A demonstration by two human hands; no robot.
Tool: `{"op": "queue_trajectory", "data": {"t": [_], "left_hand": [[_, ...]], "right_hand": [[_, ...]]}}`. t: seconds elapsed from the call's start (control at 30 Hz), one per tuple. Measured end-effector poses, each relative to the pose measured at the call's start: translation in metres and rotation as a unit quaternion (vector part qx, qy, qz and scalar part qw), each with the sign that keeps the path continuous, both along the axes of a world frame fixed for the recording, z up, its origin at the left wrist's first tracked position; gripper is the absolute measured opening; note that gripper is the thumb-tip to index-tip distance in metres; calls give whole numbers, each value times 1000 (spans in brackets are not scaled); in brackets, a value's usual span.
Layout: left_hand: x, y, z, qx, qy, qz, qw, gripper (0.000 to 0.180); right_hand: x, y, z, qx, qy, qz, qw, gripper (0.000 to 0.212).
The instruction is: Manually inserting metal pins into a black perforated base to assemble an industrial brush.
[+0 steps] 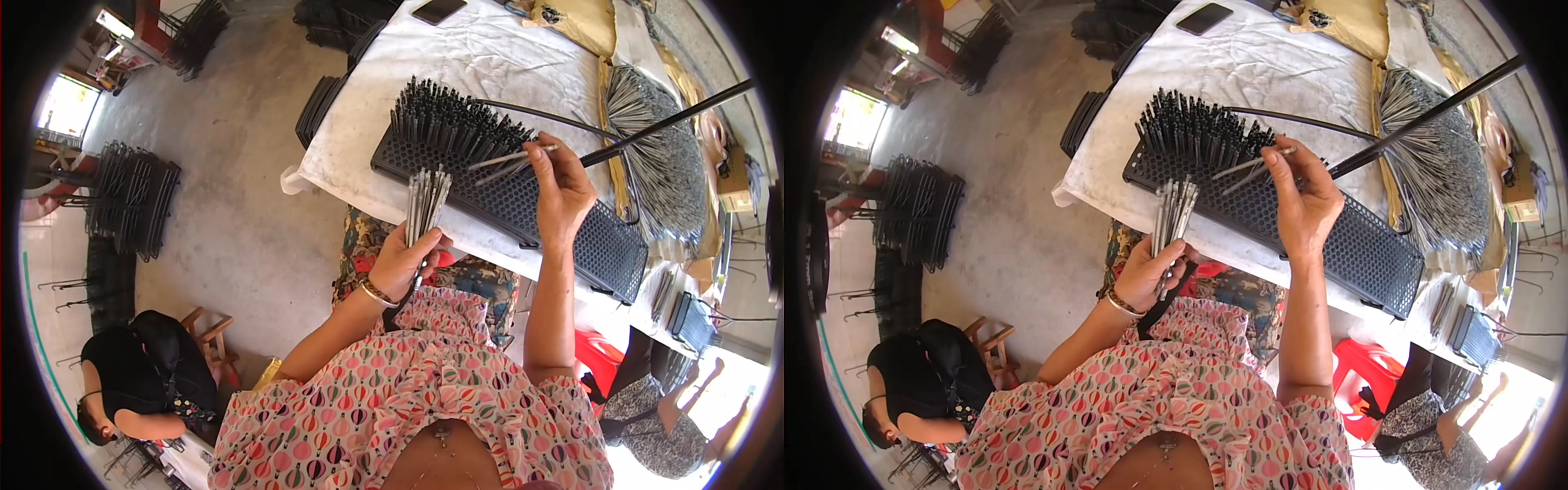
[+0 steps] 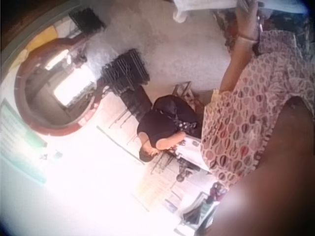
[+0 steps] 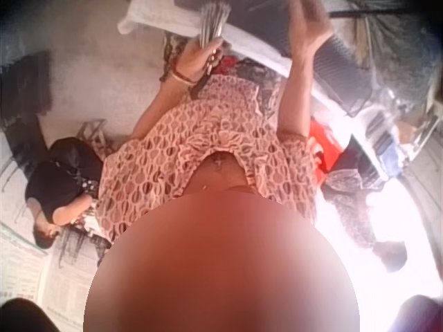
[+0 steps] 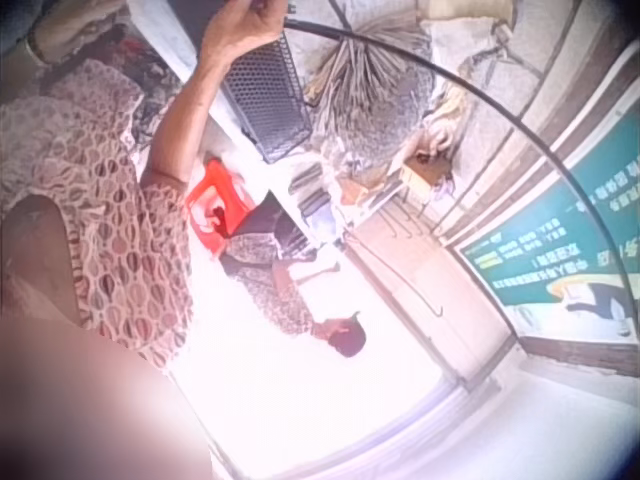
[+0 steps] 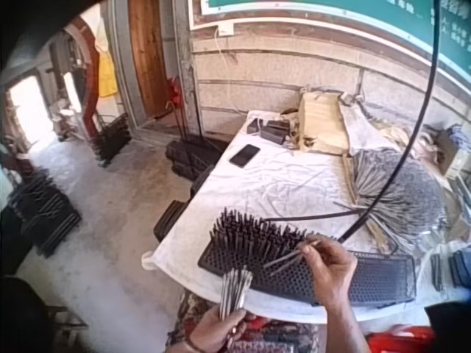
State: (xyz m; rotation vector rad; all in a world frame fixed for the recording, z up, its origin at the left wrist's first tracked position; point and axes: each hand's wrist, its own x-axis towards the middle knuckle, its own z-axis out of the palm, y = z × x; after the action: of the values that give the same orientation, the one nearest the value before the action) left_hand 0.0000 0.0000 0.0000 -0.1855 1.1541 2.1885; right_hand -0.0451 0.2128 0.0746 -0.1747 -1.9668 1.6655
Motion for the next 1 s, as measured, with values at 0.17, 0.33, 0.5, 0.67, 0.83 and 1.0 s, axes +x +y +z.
{"op": "queue_trajectory", "data": {"t": [0.17, 0.33, 0.5, 0.67, 0.83, 1.0], "left_hand": [[-6, 12, 5, 1, -28, -28, 999, 20], [-9, 13, 7, 45, -53, -42, 997, 20], [-8, 12, 3, 80, -75, -32, 993, 24], [-10, 8, -2, 84, -58, -48, 994, 29], [-10, 7, 0, 92, -83, -46, 991, 28], [-10, 8, -5, 79, -58, -48, 994, 25]], "right_hand": [[-20, -6, -2, 96, 40, 18, 994, 21], [-30, -15, -5, 138, 50, 57, 987, 20], [-36, -14, -12, 174, 32, 66, 982, 23], [-40, -14, -16, 243, 48, 65, 967, 27], [-45, -23, -15, 346, 96, 56, 932, 35], [-49, -26, -19, 422, 171, 26, 890, 34]]}}
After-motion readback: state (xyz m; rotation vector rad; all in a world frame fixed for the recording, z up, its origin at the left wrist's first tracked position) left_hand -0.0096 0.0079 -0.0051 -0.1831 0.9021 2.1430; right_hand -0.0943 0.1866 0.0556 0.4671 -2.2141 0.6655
